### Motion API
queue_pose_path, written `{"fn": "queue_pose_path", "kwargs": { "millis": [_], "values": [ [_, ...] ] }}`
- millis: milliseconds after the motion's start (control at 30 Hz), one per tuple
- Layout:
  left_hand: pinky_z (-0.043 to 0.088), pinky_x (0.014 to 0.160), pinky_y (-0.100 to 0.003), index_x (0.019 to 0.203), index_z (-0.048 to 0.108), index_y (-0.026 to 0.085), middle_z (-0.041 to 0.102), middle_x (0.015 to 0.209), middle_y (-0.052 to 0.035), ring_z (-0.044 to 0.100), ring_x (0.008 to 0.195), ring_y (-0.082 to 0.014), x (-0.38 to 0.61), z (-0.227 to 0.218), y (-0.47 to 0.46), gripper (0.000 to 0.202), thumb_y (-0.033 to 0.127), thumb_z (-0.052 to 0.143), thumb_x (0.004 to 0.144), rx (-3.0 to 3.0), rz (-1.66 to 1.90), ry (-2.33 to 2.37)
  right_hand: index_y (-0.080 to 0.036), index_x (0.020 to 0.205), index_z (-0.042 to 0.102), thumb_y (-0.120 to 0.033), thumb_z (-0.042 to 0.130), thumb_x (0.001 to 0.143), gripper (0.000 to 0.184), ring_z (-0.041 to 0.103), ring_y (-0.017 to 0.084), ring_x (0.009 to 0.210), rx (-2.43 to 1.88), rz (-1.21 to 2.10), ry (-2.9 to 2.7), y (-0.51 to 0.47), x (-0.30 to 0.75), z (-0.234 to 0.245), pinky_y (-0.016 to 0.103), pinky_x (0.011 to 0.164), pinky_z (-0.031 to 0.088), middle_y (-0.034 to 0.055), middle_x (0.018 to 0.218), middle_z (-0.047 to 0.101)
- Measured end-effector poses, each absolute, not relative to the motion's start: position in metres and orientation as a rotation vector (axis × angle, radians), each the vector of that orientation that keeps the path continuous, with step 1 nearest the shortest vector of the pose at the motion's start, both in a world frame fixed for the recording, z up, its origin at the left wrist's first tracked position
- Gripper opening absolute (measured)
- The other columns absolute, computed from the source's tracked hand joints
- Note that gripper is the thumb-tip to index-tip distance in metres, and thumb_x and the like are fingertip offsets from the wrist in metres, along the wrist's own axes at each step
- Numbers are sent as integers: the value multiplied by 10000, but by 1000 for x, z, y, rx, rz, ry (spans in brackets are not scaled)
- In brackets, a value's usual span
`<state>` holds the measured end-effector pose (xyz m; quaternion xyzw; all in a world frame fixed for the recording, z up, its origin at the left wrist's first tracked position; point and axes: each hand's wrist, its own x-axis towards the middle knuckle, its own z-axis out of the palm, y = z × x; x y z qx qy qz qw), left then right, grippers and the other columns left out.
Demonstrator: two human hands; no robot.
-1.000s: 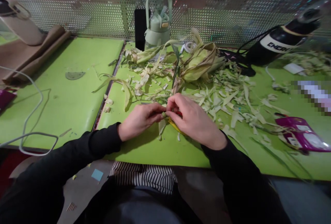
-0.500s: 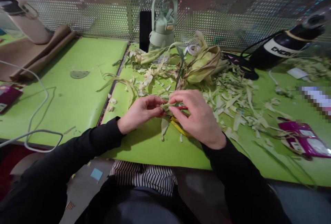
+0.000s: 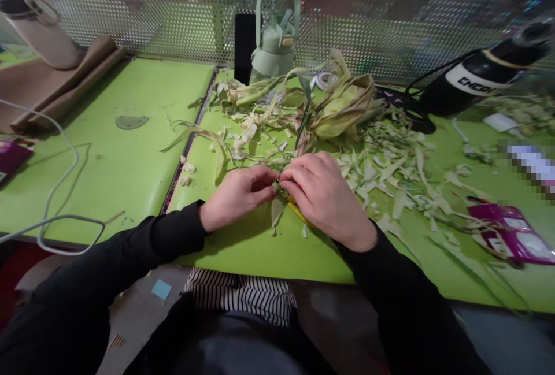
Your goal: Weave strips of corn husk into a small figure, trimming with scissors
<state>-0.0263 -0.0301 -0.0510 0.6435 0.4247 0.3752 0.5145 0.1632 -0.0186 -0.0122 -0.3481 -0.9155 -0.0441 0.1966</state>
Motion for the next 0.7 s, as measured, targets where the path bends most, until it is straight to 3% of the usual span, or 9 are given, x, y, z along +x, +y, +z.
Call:
{"fn": "queue_pose_path", "kwargs": {
  "millis": [267,400,700],
  "values": [
    [557,789,-281,1101,634,109,736,951,-80,673,796,-129,-25,-48,-30,269,202,616,849,1611,834,1011,-134,895,625,-250,502,973,186,475,239,836,-1021,-198,-2632,-19,171,-9,375,745,351,103,915,627],
    [551,731,-272,1057,648,115,727,876,-64,650,734,-121,-25,-51,-28,261,279,644,853,1615,857,1033,-156,945,628,-257,484,985,181,510,249,898,-1001,-155,-2643,-18,172,-7,387,783,346,94,951,674],
    [547,721,-245,1016,643,112,694,796,-35,647,709,-103,-27,-48,-28,276,342,652,863,1358,858,889,-213,941,631,-263,513,964,130,561,244,925,-965,334,-2588,-10,182,0,417,839,399,70,942,697]
  ]
}}
